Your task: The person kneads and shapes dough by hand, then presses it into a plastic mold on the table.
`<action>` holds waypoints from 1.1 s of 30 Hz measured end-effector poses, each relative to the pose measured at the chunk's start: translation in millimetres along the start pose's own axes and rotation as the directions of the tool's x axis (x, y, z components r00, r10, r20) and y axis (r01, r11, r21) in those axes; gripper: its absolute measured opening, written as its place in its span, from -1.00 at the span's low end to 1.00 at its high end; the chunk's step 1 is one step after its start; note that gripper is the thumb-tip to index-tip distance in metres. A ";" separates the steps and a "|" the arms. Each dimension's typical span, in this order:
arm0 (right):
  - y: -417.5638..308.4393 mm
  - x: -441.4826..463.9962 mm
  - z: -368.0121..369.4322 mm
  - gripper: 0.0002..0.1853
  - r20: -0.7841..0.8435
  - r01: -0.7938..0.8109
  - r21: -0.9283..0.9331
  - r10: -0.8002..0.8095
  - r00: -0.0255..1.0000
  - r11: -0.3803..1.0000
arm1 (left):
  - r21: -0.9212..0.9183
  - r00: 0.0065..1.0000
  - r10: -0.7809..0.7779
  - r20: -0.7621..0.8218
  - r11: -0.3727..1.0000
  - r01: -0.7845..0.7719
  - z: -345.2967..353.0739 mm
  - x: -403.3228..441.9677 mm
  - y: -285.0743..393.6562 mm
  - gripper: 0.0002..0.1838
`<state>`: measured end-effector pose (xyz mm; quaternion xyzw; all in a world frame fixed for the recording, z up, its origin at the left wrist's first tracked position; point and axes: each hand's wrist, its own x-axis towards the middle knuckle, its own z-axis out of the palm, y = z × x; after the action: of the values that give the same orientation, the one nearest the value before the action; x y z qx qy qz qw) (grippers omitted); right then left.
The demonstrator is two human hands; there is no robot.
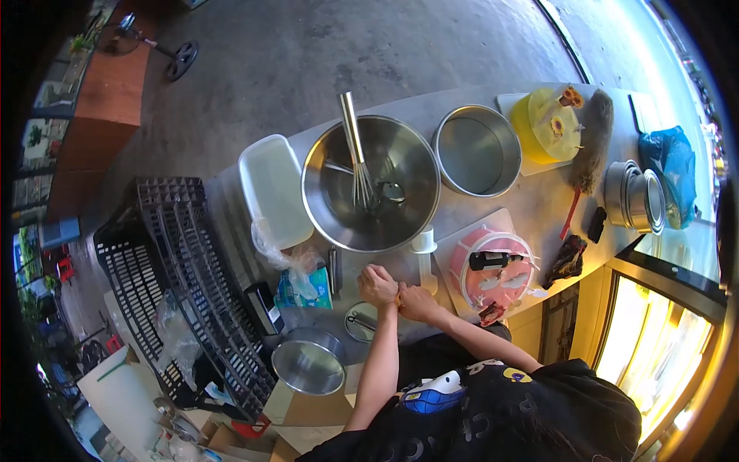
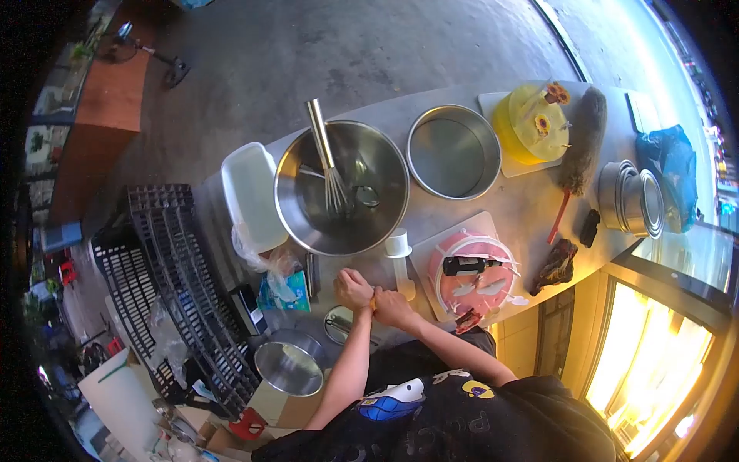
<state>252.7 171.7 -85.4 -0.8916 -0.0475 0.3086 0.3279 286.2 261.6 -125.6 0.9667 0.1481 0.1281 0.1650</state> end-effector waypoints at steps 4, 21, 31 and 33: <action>-3.4 -5.8 -2.8 -0.64 0.020 -0.025 0.056 0.024 1.000 0.998 | -0.032 1.000 0.011 -0.001 0.999 -0.011 -0.4 -0.2 0.6 -0.86; -27.4 29.1 16.0 -0.81 -0.583 -0.112 0.178 0.197 0.788 0.978 | -0.421 0.821 -0.552 -0.145 0.785 0.454 -80.7 -19.3 -10.9 -0.70; -35.3 67.3 36.4 -0.81 -0.784 -0.341 0.238 0.387 0.485 0.909 | -0.412 0.763 -0.640 -0.096 0.723 0.555 -82.8 -43.2 -35.9 -0.68; -31.3 75.0 36.0 -0.81 -0.766 -0.368 0.205 0.383 0.517 0.907 | -0.418 0.768 -0.629 -0.120 0.734 0.536 -75.9 -32.4 -32.0 -0.69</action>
<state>295.8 237.6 -126.5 -0.9203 0.2984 -0.0542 0.2472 226.0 301.1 -74.2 0.7982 0.4396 0.2163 0.3505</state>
